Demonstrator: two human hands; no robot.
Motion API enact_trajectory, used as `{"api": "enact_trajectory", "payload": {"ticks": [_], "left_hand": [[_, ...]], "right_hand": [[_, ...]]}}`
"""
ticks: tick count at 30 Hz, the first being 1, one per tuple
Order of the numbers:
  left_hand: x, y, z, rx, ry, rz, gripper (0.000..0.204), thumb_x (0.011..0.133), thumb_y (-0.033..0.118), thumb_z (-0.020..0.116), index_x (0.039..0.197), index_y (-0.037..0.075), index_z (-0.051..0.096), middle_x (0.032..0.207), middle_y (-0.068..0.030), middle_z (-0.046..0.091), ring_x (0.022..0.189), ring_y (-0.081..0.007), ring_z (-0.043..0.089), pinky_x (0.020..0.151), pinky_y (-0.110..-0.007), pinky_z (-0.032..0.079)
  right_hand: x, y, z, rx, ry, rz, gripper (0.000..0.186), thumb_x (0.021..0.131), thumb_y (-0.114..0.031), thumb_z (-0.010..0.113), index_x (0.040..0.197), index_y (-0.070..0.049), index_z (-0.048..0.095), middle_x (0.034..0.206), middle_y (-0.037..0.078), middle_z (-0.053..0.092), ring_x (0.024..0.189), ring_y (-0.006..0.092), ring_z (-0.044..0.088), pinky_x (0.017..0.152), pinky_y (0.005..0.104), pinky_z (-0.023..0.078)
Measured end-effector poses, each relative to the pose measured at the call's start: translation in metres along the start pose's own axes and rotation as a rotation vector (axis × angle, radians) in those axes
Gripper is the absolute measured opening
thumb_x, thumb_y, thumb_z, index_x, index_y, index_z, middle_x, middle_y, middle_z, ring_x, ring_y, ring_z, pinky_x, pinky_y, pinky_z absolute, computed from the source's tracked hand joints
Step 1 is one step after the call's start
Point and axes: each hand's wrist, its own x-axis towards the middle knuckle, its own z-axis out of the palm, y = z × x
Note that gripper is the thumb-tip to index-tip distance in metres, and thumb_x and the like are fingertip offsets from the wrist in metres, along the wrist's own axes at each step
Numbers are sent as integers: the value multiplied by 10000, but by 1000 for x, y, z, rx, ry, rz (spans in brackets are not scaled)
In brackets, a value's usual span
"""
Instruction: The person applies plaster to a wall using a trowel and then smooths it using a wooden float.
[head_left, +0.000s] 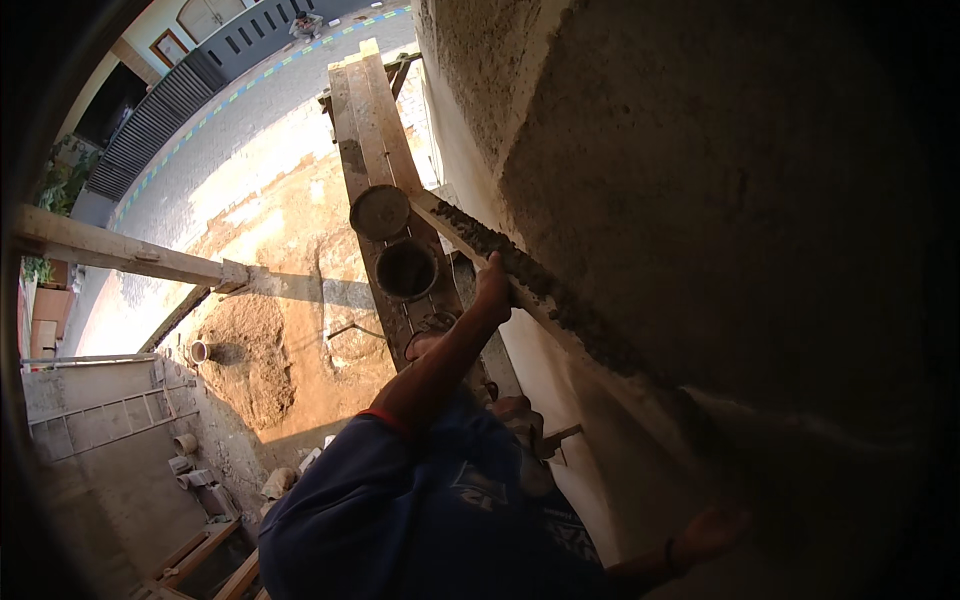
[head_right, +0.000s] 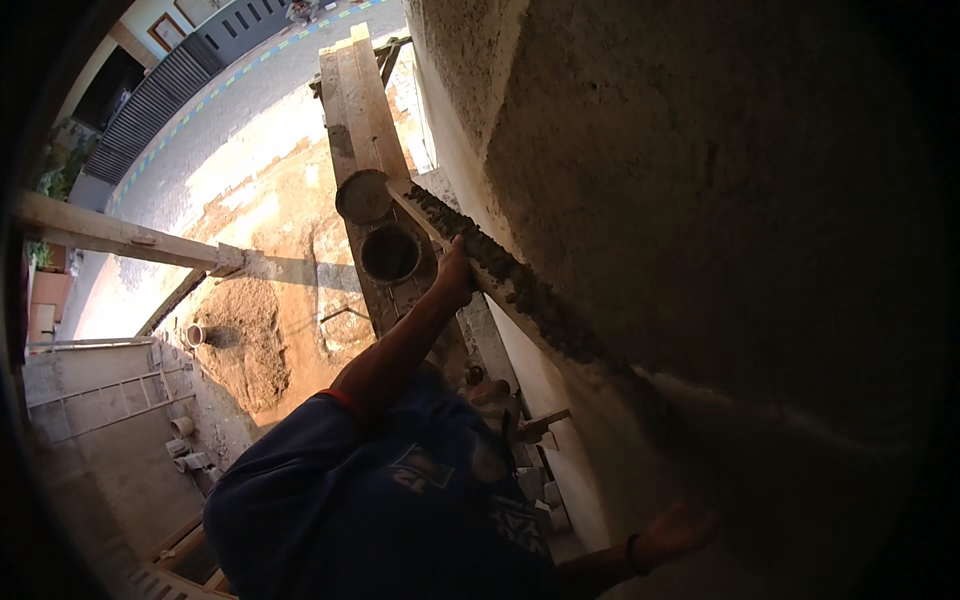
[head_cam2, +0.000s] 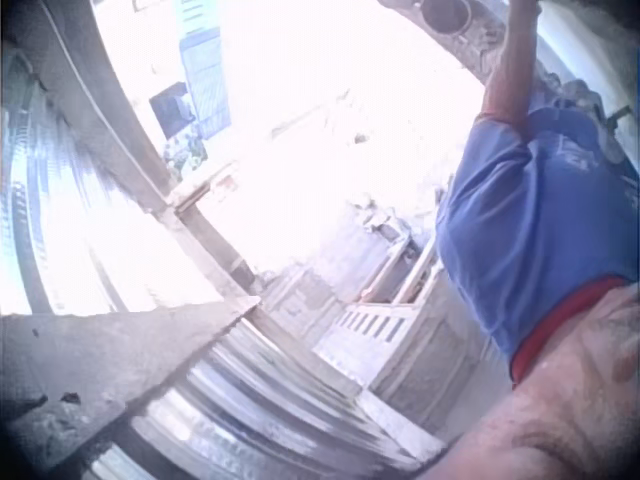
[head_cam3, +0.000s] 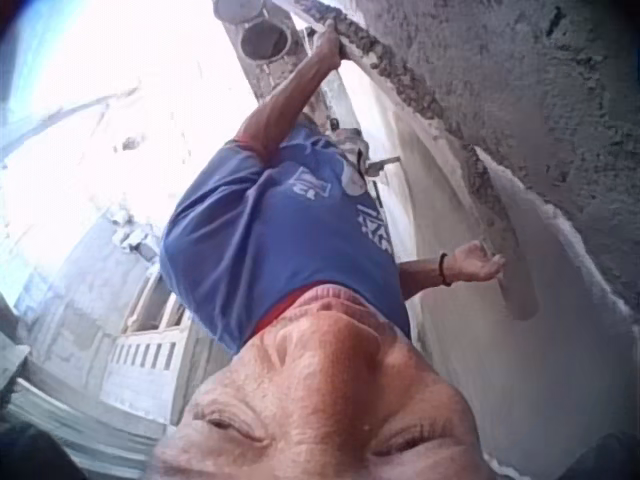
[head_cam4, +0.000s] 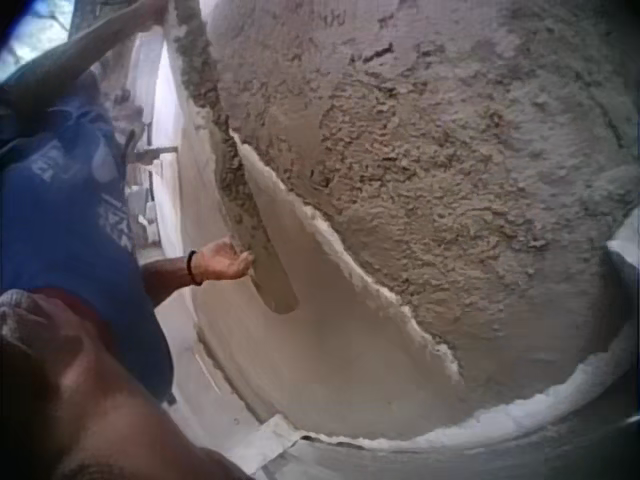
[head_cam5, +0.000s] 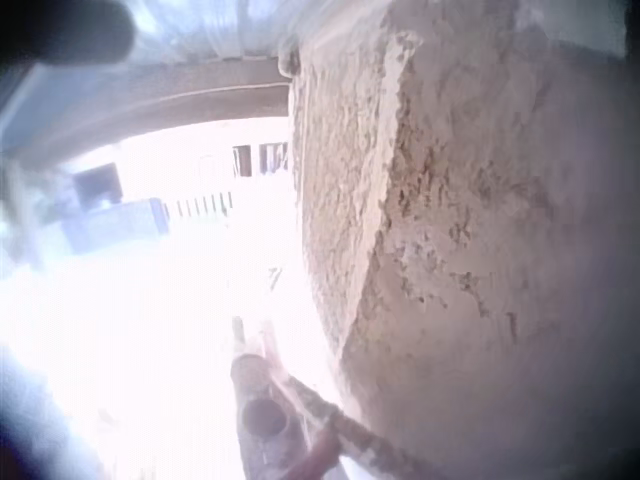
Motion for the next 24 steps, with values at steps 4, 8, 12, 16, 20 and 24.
{"api": "enact_trajectory", "payload": {"ticks": [4,8,12,16,20,24], "left_hand": [[27,-11,-44,-143,59,-122,502,934,446,491,1147,-8,481,995,-176,586,848,-311,636,723,-468,553],[35,14,-72,-242,189,-185,429,964,387,463,1195,26,474,1114,-151,589,961,-318,614,856,-502,502],[74,23,-109,-512,174,-251,360,989,329,410,1179,32,482,1157,-151,587,1027,-336,598,908,-534,479],[135,5,-153,-789,55,-90,473,983,429,389,1252,44,440,1205,-153,562,1090,-356,563,964,-545,440],[154,15,-178,-1147,55,-57,700,934,621,298,1327,53,407,1326,-170,474,1244,-360,436,1051,-539,343],[161,20,-178,-1280,-141,217,754,904,690,238,1348,109,423,1360,-121,475,1267,-345,419,1069,-562,290]], "right_hand": [[50,-47,66,-293,-141,-268,406,841,-51,635,1226,-45,506,1192,131,539,1070,267,542,858,386,500],[82,-90,142,-552,-193,-799,363,852,-52,611,1203,-38,518,1114,122,561,1016,244,554,816,346,502],[94,-100,211,40,-251,-302,196,871,-70,606,1049,12,605,1071,121,594,918,197,582,796,312,486],[84,-164,319,359,-441,-293,273,774,-19,633,1046,-9,611,968,86,611,873,171,581,724,288,486],[-16,-273,450,60,-611,-576,318,783,-54,726,1067,13,601,1020,116,648,880,230,626,802,363,512],[-55,-289,494,480,-814,174,497,734,-98,783,1136,69,544,1146,144,604,980,222,588,877,368,478]]}}
